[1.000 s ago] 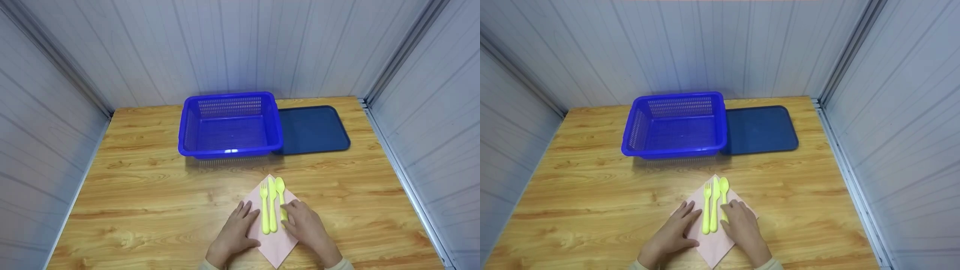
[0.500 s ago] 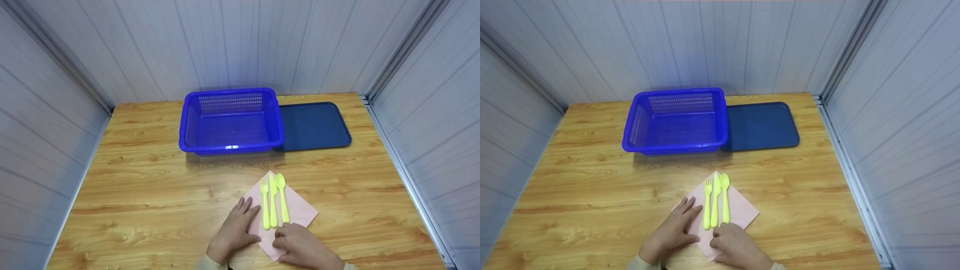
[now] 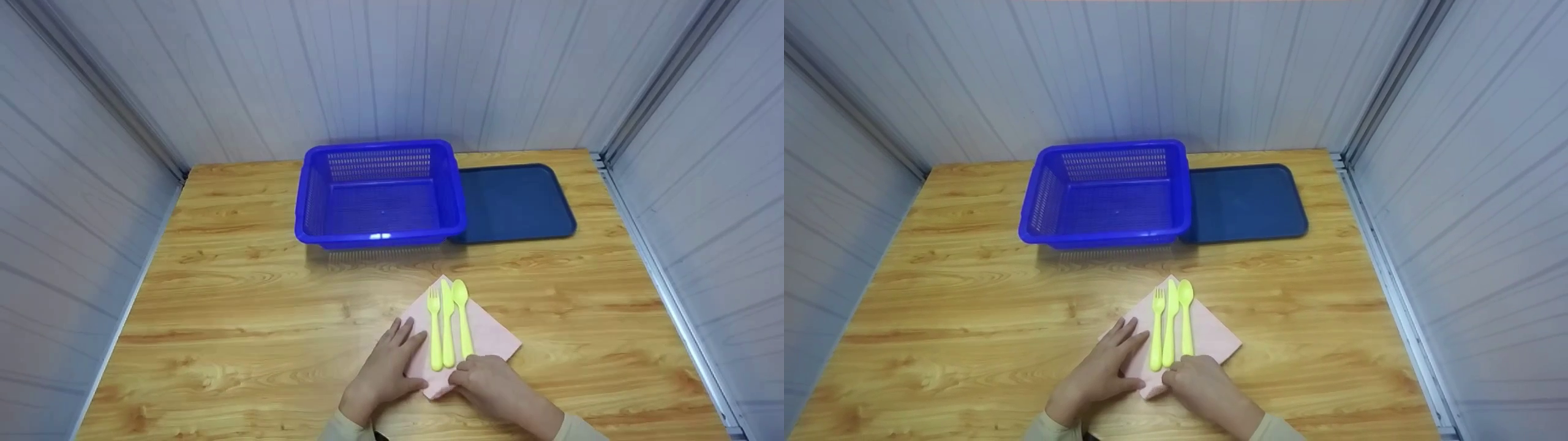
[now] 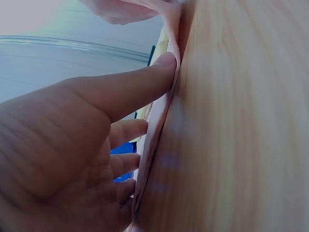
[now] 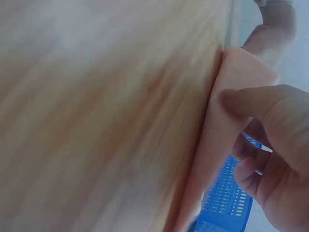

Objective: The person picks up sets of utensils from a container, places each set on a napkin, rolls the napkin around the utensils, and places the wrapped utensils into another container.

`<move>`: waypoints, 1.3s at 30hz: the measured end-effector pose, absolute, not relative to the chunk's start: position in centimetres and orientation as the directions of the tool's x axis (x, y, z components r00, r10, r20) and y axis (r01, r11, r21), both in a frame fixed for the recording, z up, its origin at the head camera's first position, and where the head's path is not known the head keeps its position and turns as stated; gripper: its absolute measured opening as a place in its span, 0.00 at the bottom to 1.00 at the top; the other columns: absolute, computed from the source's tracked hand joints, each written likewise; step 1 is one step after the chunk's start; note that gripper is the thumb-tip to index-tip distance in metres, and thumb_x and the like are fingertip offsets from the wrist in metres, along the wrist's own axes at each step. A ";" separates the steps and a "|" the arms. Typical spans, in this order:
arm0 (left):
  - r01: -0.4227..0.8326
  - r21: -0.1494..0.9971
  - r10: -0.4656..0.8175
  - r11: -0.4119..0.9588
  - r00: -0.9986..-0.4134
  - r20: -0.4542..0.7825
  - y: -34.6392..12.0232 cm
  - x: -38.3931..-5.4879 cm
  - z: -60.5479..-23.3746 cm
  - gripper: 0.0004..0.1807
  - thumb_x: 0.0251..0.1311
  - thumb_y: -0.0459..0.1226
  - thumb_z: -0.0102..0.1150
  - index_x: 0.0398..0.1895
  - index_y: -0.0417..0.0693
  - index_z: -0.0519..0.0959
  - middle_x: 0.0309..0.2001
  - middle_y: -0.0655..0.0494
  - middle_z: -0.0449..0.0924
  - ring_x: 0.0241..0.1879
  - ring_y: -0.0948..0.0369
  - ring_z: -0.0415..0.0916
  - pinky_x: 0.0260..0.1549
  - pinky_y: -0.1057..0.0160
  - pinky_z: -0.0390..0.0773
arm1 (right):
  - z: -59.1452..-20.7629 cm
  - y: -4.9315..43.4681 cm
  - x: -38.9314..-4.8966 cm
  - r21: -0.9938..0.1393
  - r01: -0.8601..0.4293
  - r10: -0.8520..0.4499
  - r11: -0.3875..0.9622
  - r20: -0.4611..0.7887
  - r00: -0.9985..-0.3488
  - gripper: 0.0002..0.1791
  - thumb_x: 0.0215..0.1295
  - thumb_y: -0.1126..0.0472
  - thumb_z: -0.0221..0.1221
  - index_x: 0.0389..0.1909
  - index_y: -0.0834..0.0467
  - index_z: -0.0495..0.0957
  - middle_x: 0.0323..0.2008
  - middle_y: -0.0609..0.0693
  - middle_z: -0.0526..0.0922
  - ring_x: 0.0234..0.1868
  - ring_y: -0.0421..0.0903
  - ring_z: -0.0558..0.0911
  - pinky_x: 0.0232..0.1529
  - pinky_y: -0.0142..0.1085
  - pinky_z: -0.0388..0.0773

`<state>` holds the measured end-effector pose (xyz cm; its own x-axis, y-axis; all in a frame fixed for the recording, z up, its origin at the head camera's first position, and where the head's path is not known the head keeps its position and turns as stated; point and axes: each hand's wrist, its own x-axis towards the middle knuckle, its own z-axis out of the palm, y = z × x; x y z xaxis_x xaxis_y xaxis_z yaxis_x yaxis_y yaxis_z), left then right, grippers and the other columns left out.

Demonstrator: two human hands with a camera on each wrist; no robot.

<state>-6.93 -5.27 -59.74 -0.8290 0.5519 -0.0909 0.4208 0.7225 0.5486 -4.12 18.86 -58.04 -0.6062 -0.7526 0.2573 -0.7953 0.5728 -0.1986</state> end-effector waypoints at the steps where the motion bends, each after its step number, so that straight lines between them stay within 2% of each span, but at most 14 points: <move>1: 0.423 0.549 0.552 0.721 -0.829 -0.087 -5.2 -6.9 -59.7 0.47 0.48 0.52 0.72 0.71 0.49 0.65 0.74 0.42 0.52 0.73 0.42 0.43 0.66 0.42 0.55 | -57.9 19.0 -4.3 -0.210 -0.789 -0.744 0.578 0.261 -0.615 0.04 0.55 0.58 0.68 0.26 0.48 0.82 0.23 0.38 0.79 0.24 0.37 0.76 0.21 0.31 0.70; 6: 0.433 0.530 0.547 0.729 -0.834 -0.071 -5.1 -6.9 -59.7 0.34 0.61 0.45 0.63 0.70 0.49 0.66 0.73 0.41 0.54 0.73 0.43 0.45 0.67 0.44 0.54 | -57.2 19.6 -6.0 -0.287 -0.759 -0.723 0.584 0.241 -0.648 0.06 0.58 0.56 0.67 0.27 0.50 0.80 0.24 0.39 0.79 0.24 0.36 0.76 0.23 0.32 0.74; 10: 0.411 0.528 0.530 0.743 -0.844 -0.088 -4.9 -6.9 -59.7 0.25 0.71 0.44 0.48 0.70 0.50 0.68 0.73 0.43 0.54 0.73 0.44 0.45 0.68 0.45 0.52 | -56.7 20.0 -7.9 -0.346 -0.725 -0.710 0.595 0.196 -0.676 0.11 0.60 0.55 0.66 0.22 0.50 0.75 0.20 0.37 0.74 0.21 0.33 0.71 0.22 0.31 0.71; 14: 0.370 0.577 0.506 0.728 -0.858 -0.089 -4.8 -7.0 -59.7 0.28 0.76 0.51 0.31 0.68 0.50 0.70 0.73 0.43 0.56 0.73 0.43 0.45 0.68 0.43 0.51 | -56.1 20.3 -9.9 -0.416 -0.668 -0.685 0.618 0.133 -0.716 0.17 0.61 0.56 0.66 0.18 0.50 0.69 0.18 0.35 0.67 0.18 0.33 0.64 0.19 0.28 0.63; 16: 0.359 0.602 0.501 0.714 -0.862 -0.080 -4.8 -7.0 -59.6 0.31 0.75 0.54 0.28 0.67 0.49 0.72 0.72 0.43 0.56 0.73 0.43 0.45 0.68 0.43 0.51 | -55.9 20.2 -10.7 -0.445 -0.642 -0.674 0.625 0.107 -0.731 0.18 0.62 0.56 0.66 0.17 0.49 0.67 0.17 0.36 0.65 0.18 0.33 0.62 0.19 0.28 0.62; 19: 0.369 0.606 0.508 0.704 -0.859 -0.066 -4.8 -7.0 -59.5 0.31 0.74 0.56 0.32 0.66 0.47 0.72 0.72 0.41 0.57 0.72 0.42 0.46 0.68 0.43 0.51 | -55.9 20.1 -11.5 -0.479 -0.599 -0.654 0.642 0.066 -0.754 0.18 0.62 0.55 0.65 0.18 0.49 0.68 0.17 0.36 0.66 0.19 0.33 0.64 0.20 0.29 0.63; 24: 0.397 0.574 0.519 0.717 -0.853 -0.059 -4.9 -7.0 -59.6 0.27 0.72 0.50 0.46 0.66 0.46 0.71 0.72 0.40 0.57 0.72 0.41 0.47 0.67 0.42 0.53 | -56.3 19.9 -12.3 -0.503 -0.522 -0.604 0.689 0.000 -0.797 0.12 0.61 0.54 0.65 0.21 0.49 0.75 0.20 0.36 0.73 0.22 0.35 0.70 0.24 0.31 0.69; 28: 0.400 0.523 0.505 0.753 -0.860 -0.070 -4.7 -6.9 -59.6 0.29 0.69 0.49 0.52 0.68 0.45 0.68 0.72 0.42 0.58 0.72 0.42 0.48 0.67 0.44 0.54 | -57.0 19.9 -12.6 -0.493 -0.476 -0.562 0.728 -0.032 -0.827 0.11 0.61 0.52 0.65 0.22 0.48 0.75 0.19 0.36 0.72 0.22 0.34 0.70 0.23 0.31 0.68; 32: 0.422 0.424 0.493 0.801 -0.867 -0.069 -4.3 -6.8 -59.5 0.32 0.68 0.49 0.54 0.70 0.44 0.65 0.71 0.42 0.60 0.71 0.44 0.51 0.67 0.46 0.55 | -57.7 20.0 -12.8 -0.508 -0.442 -0.534 0.739 -0.041 -0.845 0.13 0.59 0.52 0.66 0.20 0.46 0.74 0.17 0.35 0.70 0.20 0.33 0.69 0.21 0.31 0.68; 35: 0.457 0.315 0.491 0.832 -0.871 -0.032 -3.9 -6.5 -59.2 0.32 0.66 0.50 0.55 0.69 0.45 0.66 0.69 0.42 0.62 0.70 0.43 0.54 0.67 0.47 0.58 | -58.0 20.0 -12.8 -0.540 -0.425 -0.527 0.726 -0.041 -0.849 0.13 0.58 0.53 0.67 0.20 0.46 0.74 0.17 0.35 0.71 0.20 0.33 0.70 0.21 0.30 0.69; 39: 0.541 0.229 0.549 0.809 -0.835 0.034 -3.1 -6.0 -58.3 0.27 0.66 0.47 0.55 0.65 0.46 0.71 0.68 0.44 0.65 0.69 0.46 0.58 0.65 0.49 0.61 | -58.3 20.2 -12.9 -0.566 -0.405 -0.516 0.718 -0.044 -0.855 0.13 0.58 0.54 0.68 0.21 0.47 0.74 0.17 0.35 0.71 0.20 0.33 0.70 0.21 0.30 0.70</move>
<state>-5.98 -3.06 -58.31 -0.8352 0.5489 0.0337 0.5410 0.8091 0.2294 -12.86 20.24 -58.27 -0.8552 -0.5165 -0.0440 -0.4047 0.7184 -0.5658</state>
